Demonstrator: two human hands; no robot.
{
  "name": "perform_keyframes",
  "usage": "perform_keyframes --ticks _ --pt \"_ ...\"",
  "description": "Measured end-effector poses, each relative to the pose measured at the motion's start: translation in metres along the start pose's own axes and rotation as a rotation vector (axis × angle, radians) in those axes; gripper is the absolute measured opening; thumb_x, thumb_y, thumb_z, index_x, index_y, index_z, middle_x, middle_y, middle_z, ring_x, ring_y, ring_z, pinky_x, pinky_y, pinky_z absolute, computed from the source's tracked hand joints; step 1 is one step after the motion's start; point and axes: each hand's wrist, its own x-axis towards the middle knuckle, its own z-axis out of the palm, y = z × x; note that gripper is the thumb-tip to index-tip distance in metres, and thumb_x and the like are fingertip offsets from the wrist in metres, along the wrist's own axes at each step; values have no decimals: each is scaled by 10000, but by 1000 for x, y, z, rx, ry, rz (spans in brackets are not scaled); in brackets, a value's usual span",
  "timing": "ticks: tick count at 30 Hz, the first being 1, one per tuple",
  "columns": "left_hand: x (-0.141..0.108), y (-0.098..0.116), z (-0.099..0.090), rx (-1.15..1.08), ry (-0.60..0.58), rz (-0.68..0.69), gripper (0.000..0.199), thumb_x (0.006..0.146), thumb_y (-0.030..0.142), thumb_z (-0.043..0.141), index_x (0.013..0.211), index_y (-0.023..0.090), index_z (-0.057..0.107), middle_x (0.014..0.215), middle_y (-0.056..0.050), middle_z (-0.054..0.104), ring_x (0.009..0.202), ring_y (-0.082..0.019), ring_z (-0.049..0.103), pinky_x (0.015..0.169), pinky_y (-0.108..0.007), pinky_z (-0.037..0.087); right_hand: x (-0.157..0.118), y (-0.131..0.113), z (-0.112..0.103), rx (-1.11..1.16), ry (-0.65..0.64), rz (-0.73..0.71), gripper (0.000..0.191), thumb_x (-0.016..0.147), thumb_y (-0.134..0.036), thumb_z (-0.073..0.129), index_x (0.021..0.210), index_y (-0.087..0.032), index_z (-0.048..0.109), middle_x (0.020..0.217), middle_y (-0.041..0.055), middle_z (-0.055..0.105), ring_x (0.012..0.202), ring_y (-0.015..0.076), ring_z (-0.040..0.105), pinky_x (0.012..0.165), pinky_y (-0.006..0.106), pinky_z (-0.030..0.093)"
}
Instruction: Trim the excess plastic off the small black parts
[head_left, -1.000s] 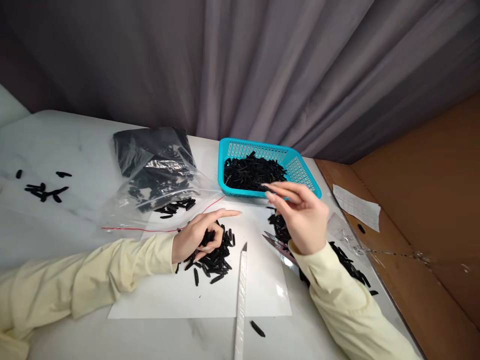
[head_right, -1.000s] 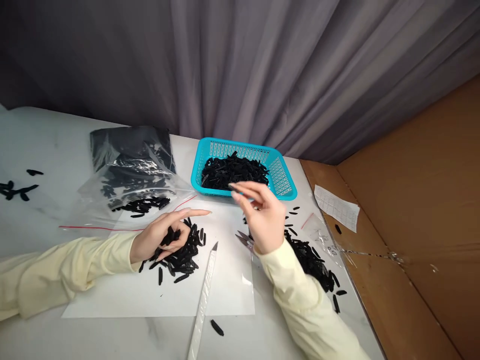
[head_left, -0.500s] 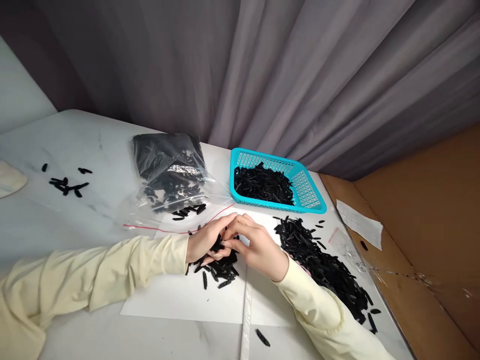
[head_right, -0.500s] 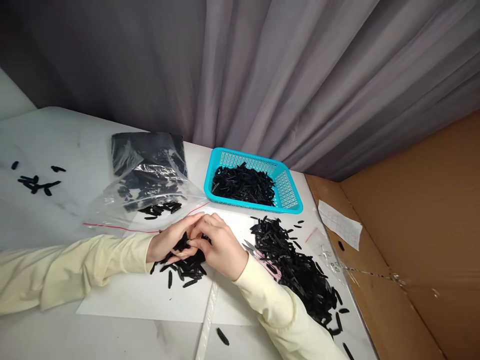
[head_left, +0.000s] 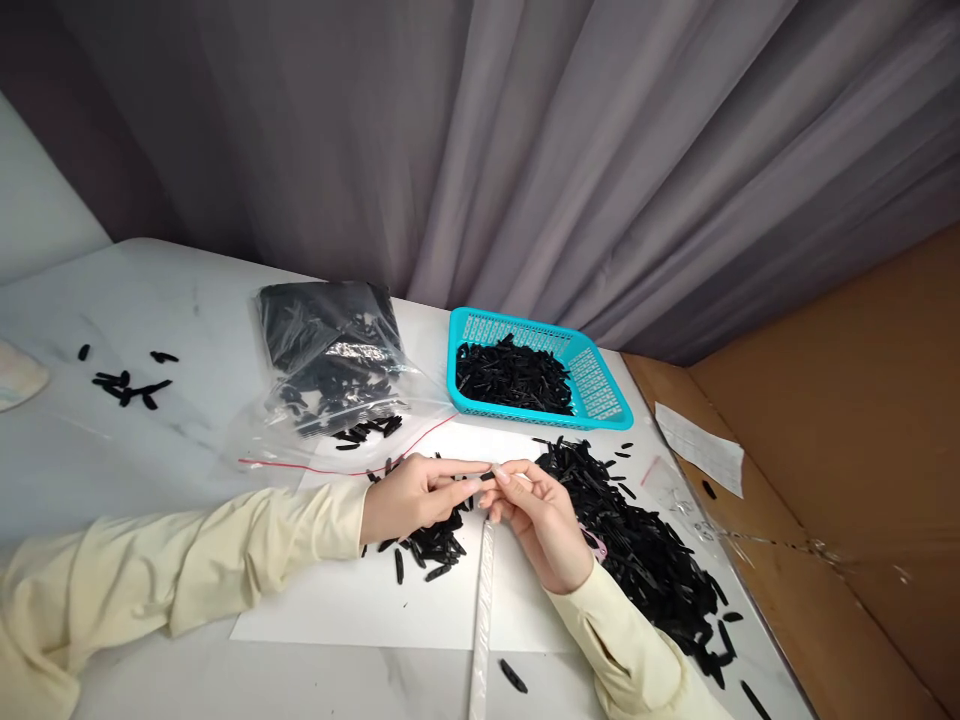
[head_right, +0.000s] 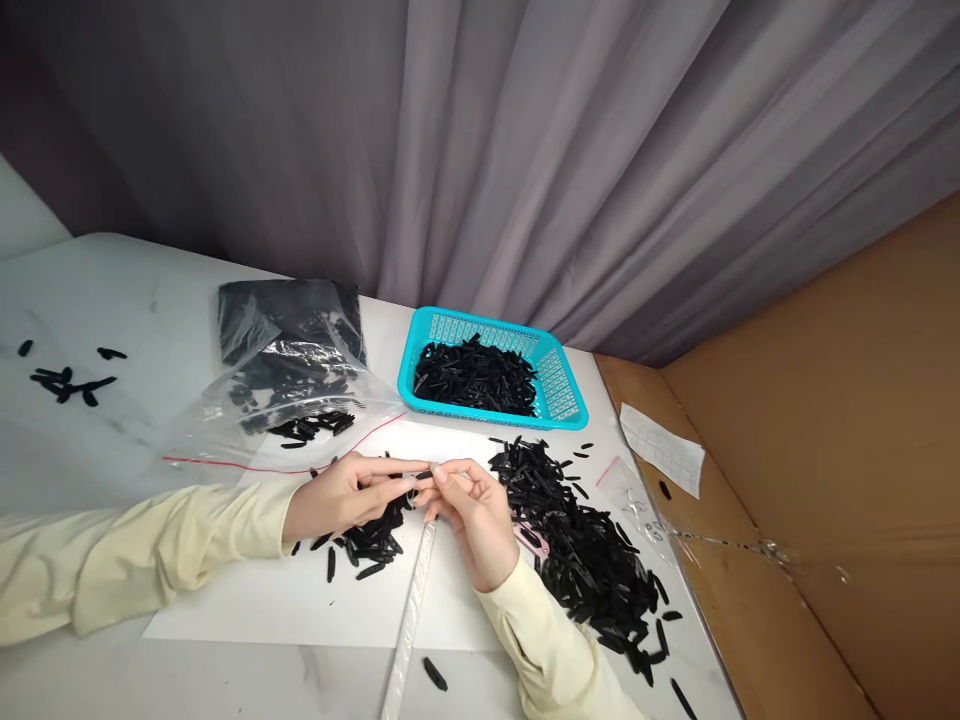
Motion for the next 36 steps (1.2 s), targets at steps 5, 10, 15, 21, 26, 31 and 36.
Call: perform_keyframes --ticks 5,10,15,21,26,31,36 --pt "-2 -5 0 182 39 89 445 870 306 448 1228 57 541 459 94 225 407 -50 218 367 -183 167 0 12 0 101 -43 -18 194 689 -271 726 743 -155 580 632 39 687 598 144 645 516 219 464" --pt "-3 -6 -1 223 66 100 463 865 323 447 1223 46 544 457 95 220 406 -55 213 366 -187 174 -2 14 -1 127 -82 -36 189 694 -244 721 779 -157 577 704 66 714 665 160 663 519 219 475" --pt "-2 -4 0 230 79 70 516 856 343 459 1264 29 497 431 106 217 378 -54 206 356 -196 170 -2 11 -1 110 -92 -42 196 691 -243 718 793 -163 572 694 54 709 625 144 648 509 224 482" --pt "-1 -3 0 236 76 56 503 860 329 458 1265 34 496 417 106 233 375 -52 215 349 -185 180 -2 12 1 78 -104 -45 236 688 -264 723 821 -167 554 695 32 693 638 142 639 491 222 496" --pt "-3 -3 -2 280 33 87 451 869 296 444 1247 65 525 471 82 291 424 -55 246 376 -178 222 1 16 -2 8 -88 -79 223 711 -292 706 787 -172 534 598 -2 644 574 134 608 433 206 458" --pt "-4 2 0 205 38 19 494 863 307 461 1290 60 471 433 99 264 393 -52 226 360 -180 192 1 16 -4 -2 -56 -76 201 743 -303 676 852 -175 565 587 -14 639 439 81 508 422 199 402" --pt "-2 5 1 148 32 -8 538 853 372 462 1279 42 479 413 101 289 358 -45 228 345 -176 181 0 16 -2 21 -117 -46 191 750 -317 665 761 -168 547 626 8 654 463 86 524 410 191 401"
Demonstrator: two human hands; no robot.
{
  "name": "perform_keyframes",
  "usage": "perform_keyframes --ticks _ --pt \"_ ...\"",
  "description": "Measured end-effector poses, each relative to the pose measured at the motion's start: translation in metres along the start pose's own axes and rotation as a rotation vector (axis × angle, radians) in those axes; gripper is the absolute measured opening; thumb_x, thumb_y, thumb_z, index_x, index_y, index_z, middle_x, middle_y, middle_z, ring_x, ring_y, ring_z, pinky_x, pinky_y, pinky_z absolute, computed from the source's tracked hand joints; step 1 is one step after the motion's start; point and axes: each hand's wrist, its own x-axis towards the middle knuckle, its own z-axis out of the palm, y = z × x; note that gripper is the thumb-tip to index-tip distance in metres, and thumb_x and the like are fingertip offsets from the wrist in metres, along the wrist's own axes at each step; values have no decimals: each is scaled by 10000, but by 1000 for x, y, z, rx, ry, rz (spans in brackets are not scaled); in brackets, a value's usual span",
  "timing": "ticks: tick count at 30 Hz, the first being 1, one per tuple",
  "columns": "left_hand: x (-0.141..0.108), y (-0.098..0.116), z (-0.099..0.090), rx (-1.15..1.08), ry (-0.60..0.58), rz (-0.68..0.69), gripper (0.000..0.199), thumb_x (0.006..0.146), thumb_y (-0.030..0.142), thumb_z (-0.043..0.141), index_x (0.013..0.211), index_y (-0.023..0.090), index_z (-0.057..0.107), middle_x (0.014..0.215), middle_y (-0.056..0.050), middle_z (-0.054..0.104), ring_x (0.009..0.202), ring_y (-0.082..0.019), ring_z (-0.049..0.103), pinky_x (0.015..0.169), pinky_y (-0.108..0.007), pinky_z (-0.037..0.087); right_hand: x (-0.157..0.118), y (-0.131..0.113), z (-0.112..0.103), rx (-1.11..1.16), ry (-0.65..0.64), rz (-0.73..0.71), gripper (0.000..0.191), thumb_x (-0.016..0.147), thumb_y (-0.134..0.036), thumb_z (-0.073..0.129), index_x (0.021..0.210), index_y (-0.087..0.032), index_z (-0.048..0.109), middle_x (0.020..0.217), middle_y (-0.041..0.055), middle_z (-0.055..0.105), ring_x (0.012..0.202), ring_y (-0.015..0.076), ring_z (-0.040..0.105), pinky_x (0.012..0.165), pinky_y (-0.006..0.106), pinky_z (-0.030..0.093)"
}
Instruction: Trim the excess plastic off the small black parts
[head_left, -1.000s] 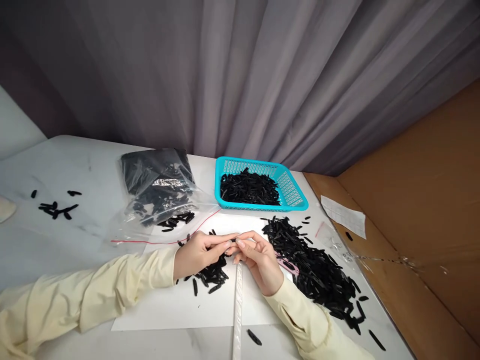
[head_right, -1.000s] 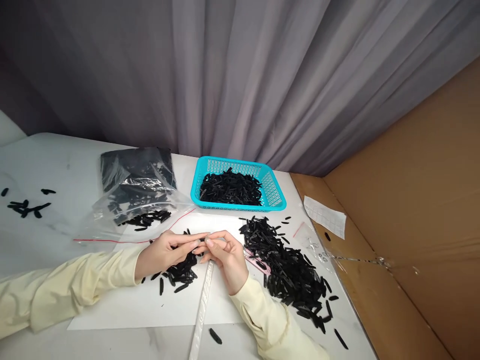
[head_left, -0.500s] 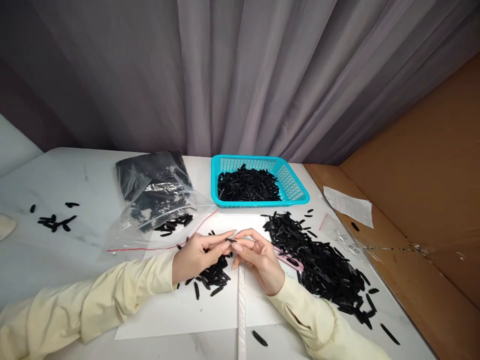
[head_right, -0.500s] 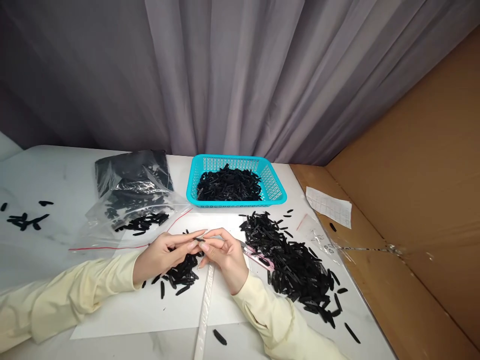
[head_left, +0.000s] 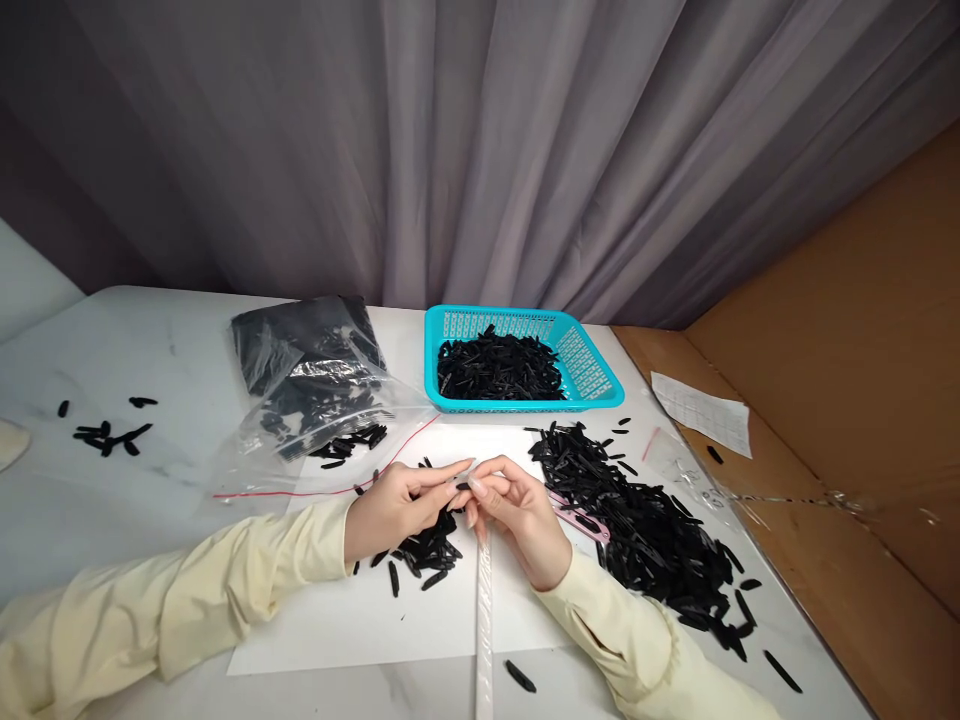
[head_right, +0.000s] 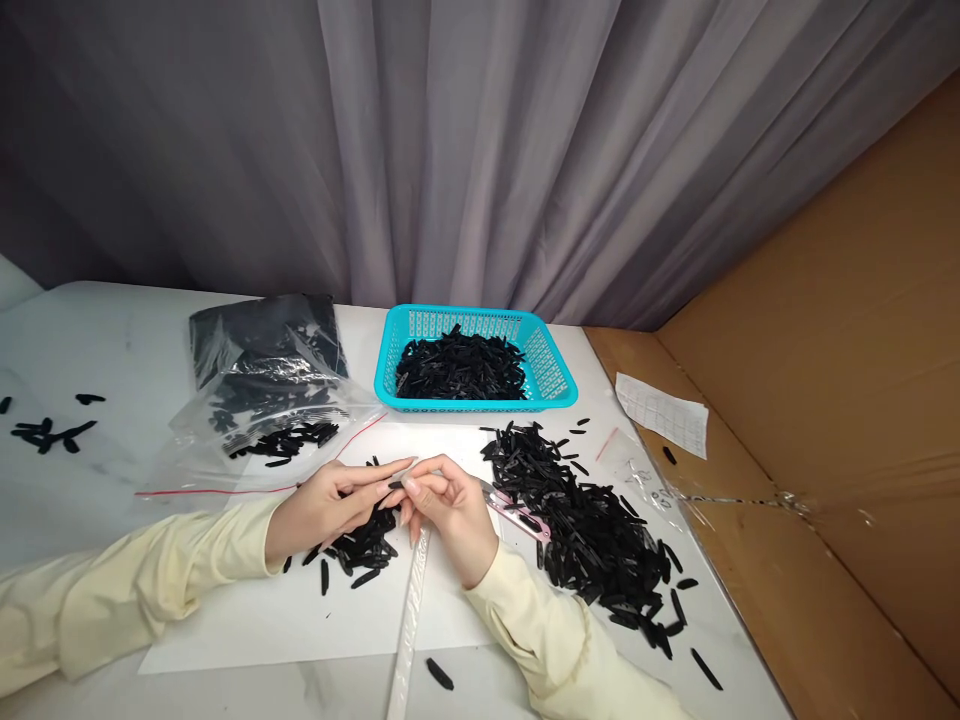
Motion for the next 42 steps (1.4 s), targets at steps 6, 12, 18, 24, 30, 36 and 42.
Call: perform_keyframes --ticks 6,12,18,24,30,36,42 --pt "0 2 0 18 -18 18 539 855 377 453 1263 26 495 415 103 277 357 -43 225 345 -181 181 0 0 2 32 -2 19 216 751 -339 660 788 -183 516 634 6 659 461 94 534 391 188 410" --pt "0 -4 0 90 -17 54 494 880 359 424 1227 25 533 437 95 264 383 -50 228 358 -188 186 1 2 1 50 2 33 213 762 -354 650 758 -177 532 593 -5 643 434 90 539 380 180 410" --pt "-1 -5 1 225 12 119 447 888 344 382 1098 34 627 474 73 290 418 -58 251 379 -180 230 2 4 1 -28 -39 8 231 779 -372 624 776 -142 634 643 31 666 401 66 490 357 172 377" --pt "-1 -8 1 404 92 214 419 875 287 389 1130 49 622 441 74 314 407 -64 236 370 -181 226 3 -1 3 1 -99 85 358 820 -432 545 728 -102 648 644 80 682 414 87 517 391 201 411" --pt "0 -8 1 504 94 308 399 868 263 401 1091 46 651 434 69 348 393 -59 228 396 -186 274 6 2 2 34 -112 125 312 797 -417 588 704 -119 584 587 48 662 391 80 529 373 175 417" --pt "0 -2 -1 387 82 185 422 842 266 437 1192 84 589 413 74 357 430 -70 205 370 -186 203 4 1 3 146 -112 160 251 803 -387 589 740 -157 512 626 49 682 464 127 605 407 209 464" --pt "0 -4 -1 266 116 96 390 860 327 429 1026 86 687 446 40 418 441 -82 310 397 -196 280 4 -2 2 181 -153 179 254 800 -383 599 743 -163 485 735 87 716 537 138 636 427 208 467"
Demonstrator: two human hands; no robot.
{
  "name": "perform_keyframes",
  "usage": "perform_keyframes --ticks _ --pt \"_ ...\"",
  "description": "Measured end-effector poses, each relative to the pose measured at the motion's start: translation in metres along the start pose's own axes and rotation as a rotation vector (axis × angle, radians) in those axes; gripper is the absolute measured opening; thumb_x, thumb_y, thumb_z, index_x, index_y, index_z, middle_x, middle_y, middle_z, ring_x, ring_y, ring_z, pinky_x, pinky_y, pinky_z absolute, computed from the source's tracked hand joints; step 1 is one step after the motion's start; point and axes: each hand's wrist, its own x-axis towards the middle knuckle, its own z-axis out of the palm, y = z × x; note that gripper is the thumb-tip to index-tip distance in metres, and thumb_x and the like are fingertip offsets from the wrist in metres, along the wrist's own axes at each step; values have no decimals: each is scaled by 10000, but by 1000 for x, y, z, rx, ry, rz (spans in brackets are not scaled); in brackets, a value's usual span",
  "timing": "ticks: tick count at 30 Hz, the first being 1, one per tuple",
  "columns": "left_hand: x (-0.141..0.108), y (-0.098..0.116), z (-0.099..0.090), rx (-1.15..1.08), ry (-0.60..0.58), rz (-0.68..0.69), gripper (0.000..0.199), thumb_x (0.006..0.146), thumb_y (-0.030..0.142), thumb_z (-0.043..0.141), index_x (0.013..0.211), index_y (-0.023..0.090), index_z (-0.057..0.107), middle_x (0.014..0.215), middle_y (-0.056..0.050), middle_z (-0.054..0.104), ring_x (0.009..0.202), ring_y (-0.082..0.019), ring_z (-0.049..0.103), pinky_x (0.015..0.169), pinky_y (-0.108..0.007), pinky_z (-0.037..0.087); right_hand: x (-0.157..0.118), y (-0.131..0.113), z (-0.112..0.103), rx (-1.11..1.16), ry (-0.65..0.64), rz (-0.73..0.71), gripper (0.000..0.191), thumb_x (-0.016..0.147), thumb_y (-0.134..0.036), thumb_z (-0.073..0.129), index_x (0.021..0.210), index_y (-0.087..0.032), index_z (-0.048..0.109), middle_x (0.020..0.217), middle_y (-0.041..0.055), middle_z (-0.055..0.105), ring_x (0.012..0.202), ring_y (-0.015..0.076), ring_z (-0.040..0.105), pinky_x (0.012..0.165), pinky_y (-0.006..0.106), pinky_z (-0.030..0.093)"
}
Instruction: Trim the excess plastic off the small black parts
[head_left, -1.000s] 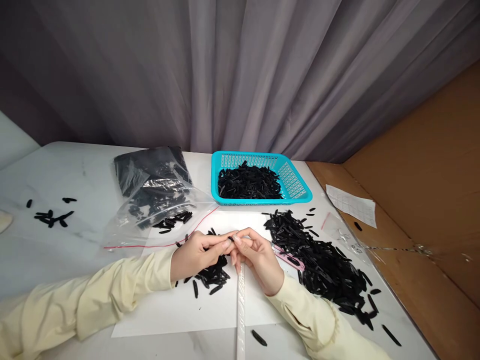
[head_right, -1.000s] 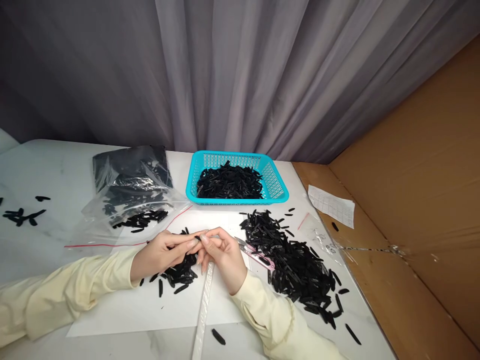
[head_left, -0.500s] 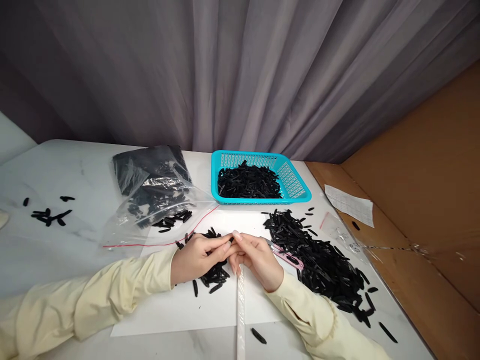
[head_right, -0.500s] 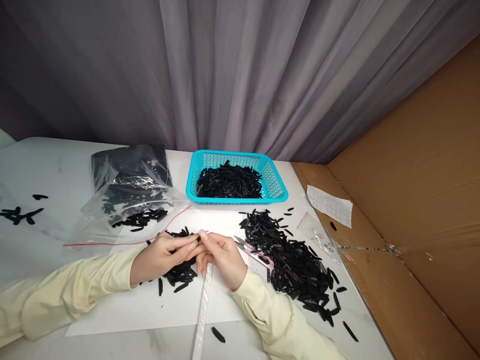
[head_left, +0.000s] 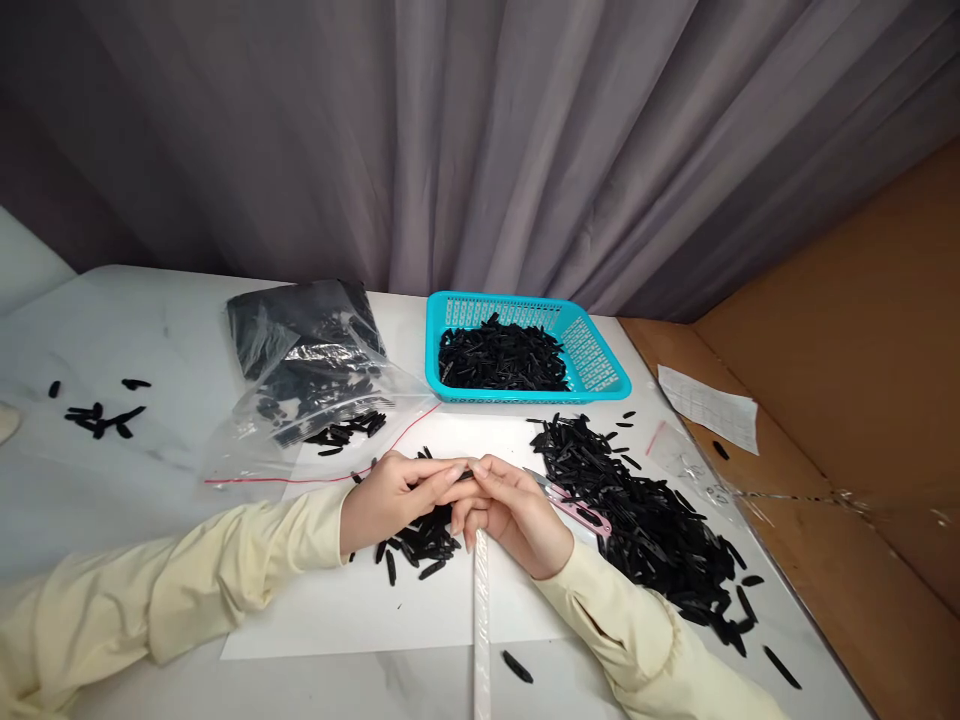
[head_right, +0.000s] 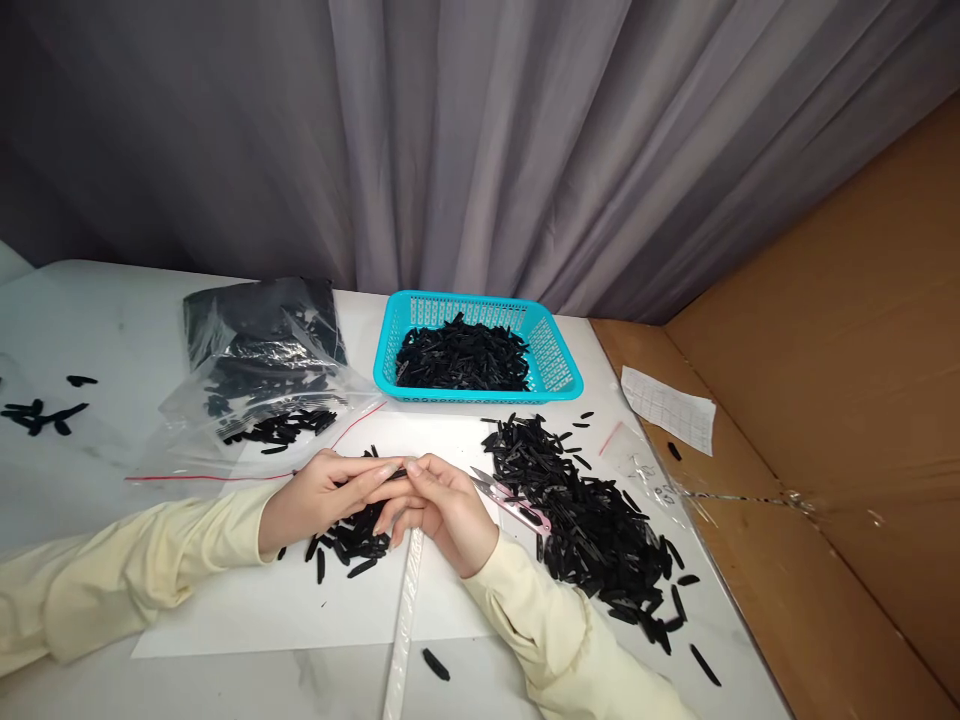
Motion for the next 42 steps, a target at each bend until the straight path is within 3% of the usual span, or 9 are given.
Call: perform_keyframes --ticks 5,13,22,29,42 --pt "1 3 0 -30 7 -16 376 862 330 413 863 75 690 423 57 361 391 -62 293 361 -191 240 -1 -1 -1 5 -30 17 255 805 -378 595 731 -156 493 758 110 723 546 141 647 447 203 457" --pt "2 8 -1 -78 23 -75 411 864 376 415 959 52 649 391 85 351 335 -49 289 344 -188 252 -3 0 1 -16 -21 2 248 803 -376 597 739 -147 523 723 99 721 522 135 636 452 207 449" --pt "2 6 -1 -117 31 -34 403 858 367 424 981 58 651 419 86 331 364 -53 308 340 -179 255 -3 -1 0 -24 -23 -46 196 797 -335 618 768 -155 546 773 99 725 538 137 631 454 217 441" --pt "1 8 -1 -107 6 -11 408 862 356 404 927 44 658 414 84 318 358 -50 290 336 -178 243 -4 0 -2 -39 -30 -77 162 803 -312 615 793 -154 583 785 99 727 539 138 635 456 221 445" --pt "0 11 -3 -189 -91 -78 491 870 436 407 1075 47 623 429 88 303 344 -36 263 304 -163 180 -5 0 -5 -43 -32 -124 110 785 -253 635 832 -155 618 828 101 729 562 138 636 464 225 452"
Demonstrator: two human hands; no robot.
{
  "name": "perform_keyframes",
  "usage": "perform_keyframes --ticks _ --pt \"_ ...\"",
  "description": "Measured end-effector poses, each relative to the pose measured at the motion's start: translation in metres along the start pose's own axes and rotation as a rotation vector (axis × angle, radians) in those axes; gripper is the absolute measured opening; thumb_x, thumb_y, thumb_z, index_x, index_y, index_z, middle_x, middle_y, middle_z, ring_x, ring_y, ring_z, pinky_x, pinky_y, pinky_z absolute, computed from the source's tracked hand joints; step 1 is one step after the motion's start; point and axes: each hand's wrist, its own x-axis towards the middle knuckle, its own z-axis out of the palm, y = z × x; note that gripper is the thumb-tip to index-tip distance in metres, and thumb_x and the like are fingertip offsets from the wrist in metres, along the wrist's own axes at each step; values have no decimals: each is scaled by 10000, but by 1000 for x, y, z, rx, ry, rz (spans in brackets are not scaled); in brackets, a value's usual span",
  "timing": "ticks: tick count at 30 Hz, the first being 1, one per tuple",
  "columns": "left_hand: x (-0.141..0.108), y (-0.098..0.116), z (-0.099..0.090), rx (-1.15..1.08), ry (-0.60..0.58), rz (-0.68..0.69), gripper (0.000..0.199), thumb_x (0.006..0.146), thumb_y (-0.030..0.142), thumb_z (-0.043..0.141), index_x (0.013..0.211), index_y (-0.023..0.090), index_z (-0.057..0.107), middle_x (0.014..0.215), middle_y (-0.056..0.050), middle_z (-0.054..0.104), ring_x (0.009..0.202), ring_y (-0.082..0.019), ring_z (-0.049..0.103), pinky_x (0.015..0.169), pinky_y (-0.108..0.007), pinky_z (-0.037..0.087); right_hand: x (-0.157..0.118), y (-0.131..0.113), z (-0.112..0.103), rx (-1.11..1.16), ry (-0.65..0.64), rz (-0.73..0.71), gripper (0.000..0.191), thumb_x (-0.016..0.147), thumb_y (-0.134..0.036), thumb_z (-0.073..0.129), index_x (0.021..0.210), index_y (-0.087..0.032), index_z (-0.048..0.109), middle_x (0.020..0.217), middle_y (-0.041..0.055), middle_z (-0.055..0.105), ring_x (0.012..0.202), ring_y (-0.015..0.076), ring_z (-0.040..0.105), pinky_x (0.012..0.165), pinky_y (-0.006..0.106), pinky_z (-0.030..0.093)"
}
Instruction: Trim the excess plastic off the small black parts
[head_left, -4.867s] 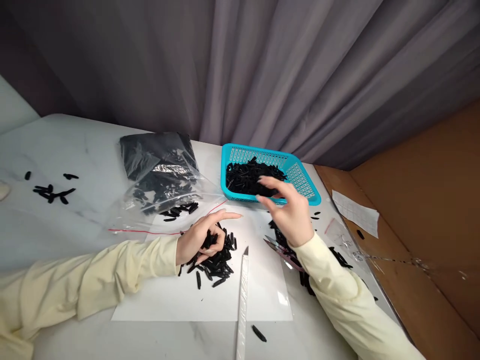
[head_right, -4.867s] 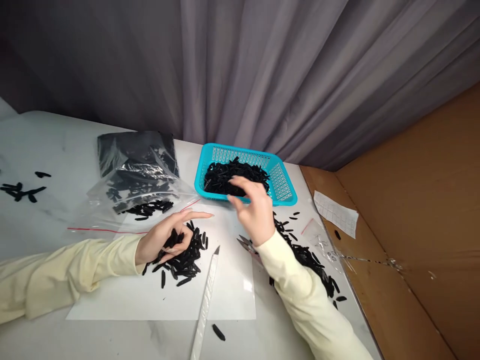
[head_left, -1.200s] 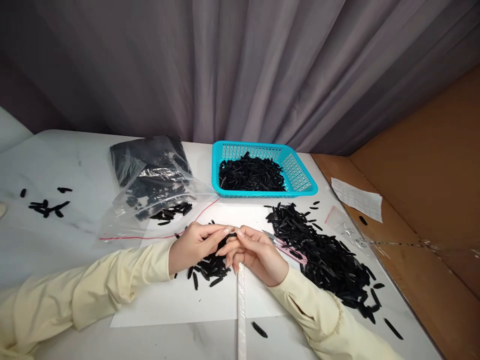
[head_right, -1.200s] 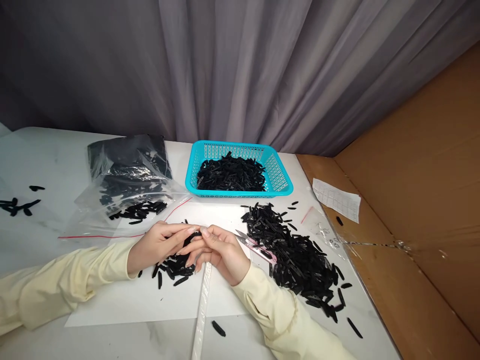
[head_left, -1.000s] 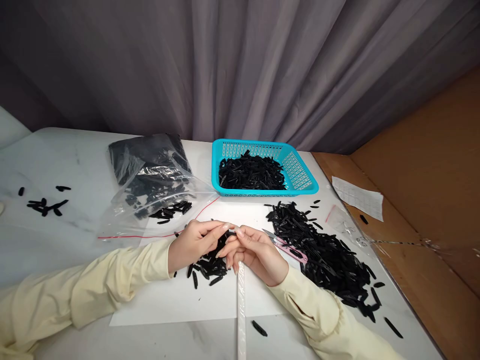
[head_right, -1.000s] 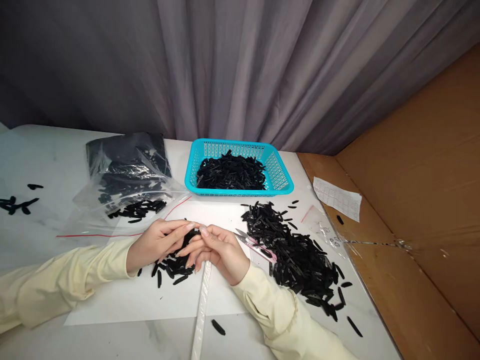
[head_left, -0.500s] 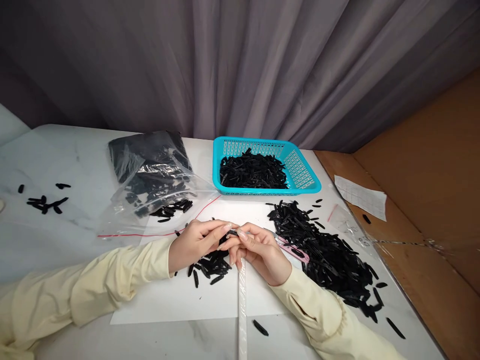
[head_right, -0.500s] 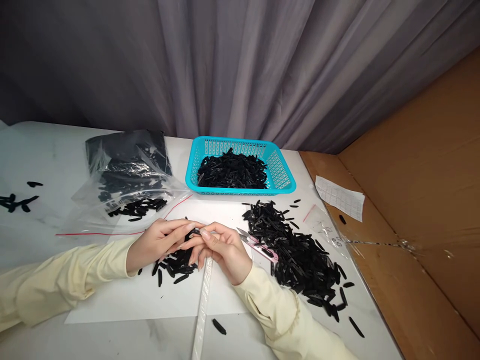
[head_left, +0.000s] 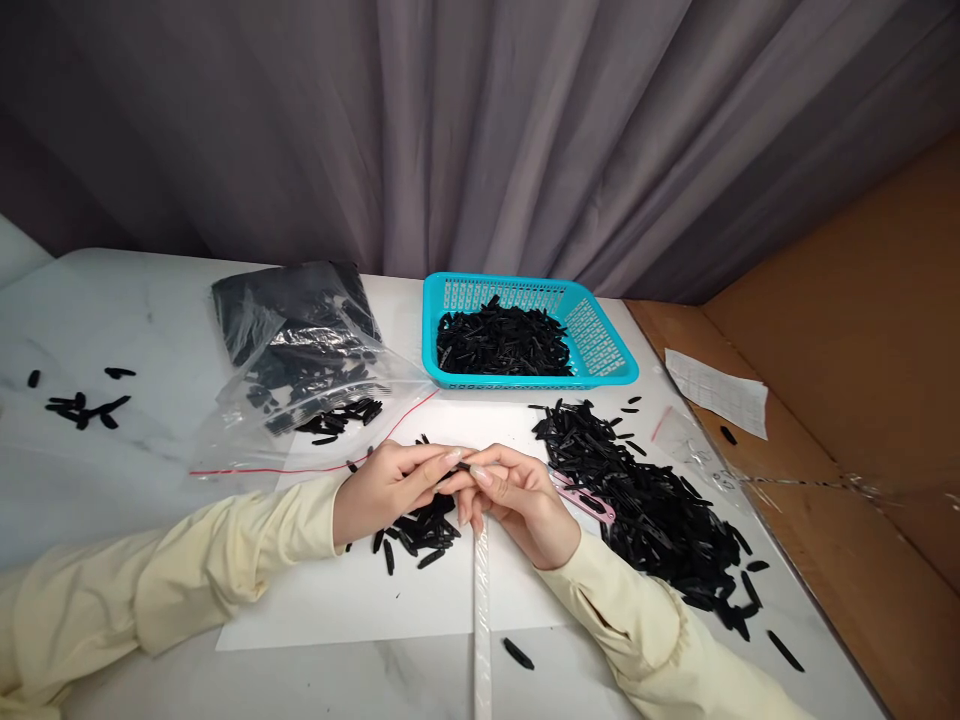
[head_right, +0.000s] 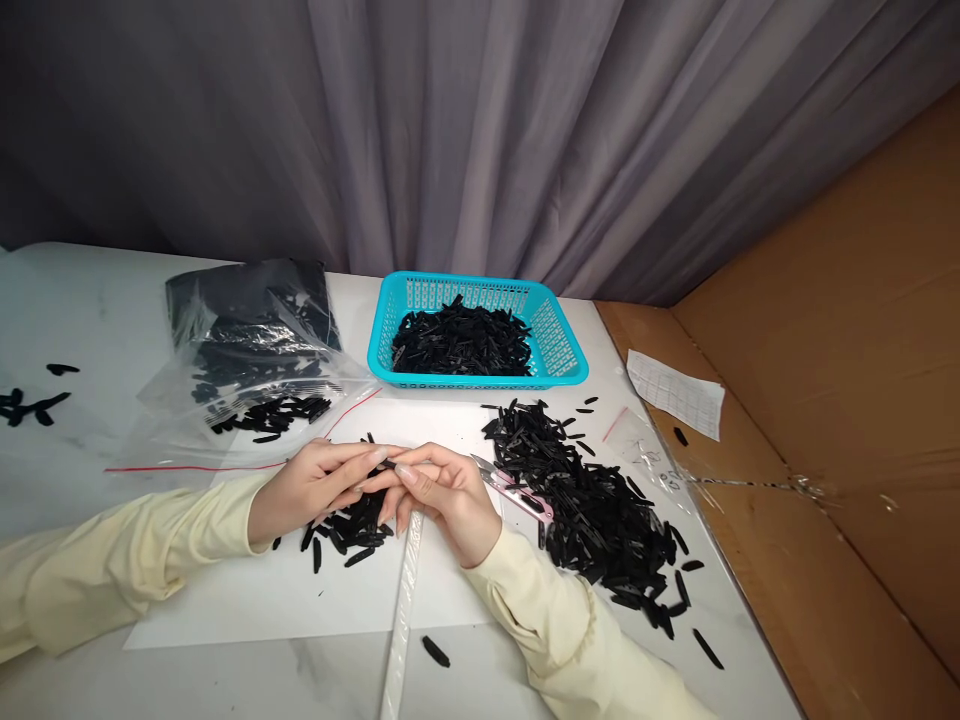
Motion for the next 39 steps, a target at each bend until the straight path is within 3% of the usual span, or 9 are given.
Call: perform_keyframes --ticks 8,13,16,19,21,24,27,33,39 --pt "4 -2 -7 -249 -9 -147 548 896 490 320 1200 83 525 399 94 331 275 -55 261 251 -149 240 -1 -11 2 -190 143 -96 93 762 -231 650 810 -153 633 840 94 727 551 122 615 465 233 463" --pt "10 -2 -13 -460 -140 -193 650 886 545 210 1150 50 538 363 80 336 243 -59 205 224 -151 180 17 -65 1 -656 374 -391 124 752 -224 650 851 -150 659 788 72 716 567 130 612 484 253 488" --pt "11 -2 -16 -523 -184 -187 683 870 576 205 1132 40 539 364 72 362 244 -56 177 215 -154 168 40 -93 -6 -1021 403 -518 173 774 -233 611 929 -171 658 943 81 701 734 178 651 564 290 520" --pt "12 -2 -17 -545 -185 -190 678 868 581 192 1119 53 536 358 64 384 244 -60 176 213 -156 138 53 -94 -4 -1419 352 -500 313 738 -163 630 1048 -195 627 1059 78 667 931 229 622 738 357 515" --pt "13 -3 -17 -558 -189 -198 663 868 585 178 1065 73 551 359 52 409 242 -63 194 220 -161 118 51 -80 8 -1517 195 -513 239 765 -155 612 999 -192 634 1031 73 674 967 232 597 812 374 481" --pt "15 -6 -15 -553 -198 -216 666 859 609 145 762 108 572 330 35 380 237 -63 198 229 -184 97 41 -51 33 -1492 -71 -454 71 798 -150 593 846 -183 633 855 51 684 839 199 591 771 341 464" --pt "16 -9 -13 -588 -166 -238 605 856 623 159 563 176 442 316 38 320 237 -57 188 246 -202 73 38 -32 49 -1441 -122 -407 110 743 -79 630 783 -169 581 771 44 642 773 186 557 697 304 450" --pt "16 -9 -12 -596 -191 -208 668 829 686 173 385 202 294 312 27 241 245 -46 187 266 -235 53 42 -22 46 -1390 -139 -386 143 764 -49 550 744 -188 525 721 26 566 712 171 509 640 280 429" --pt "13 -6 -8 -543 -82 -234 594 813 694 248 475 209 305 341 53 223 277 -56 184 277 -224 59 33 -14 38 -1486 -318 -596 201 839 -62 385 829 -178 549 826 98 617 790 210 527 699 338 440"
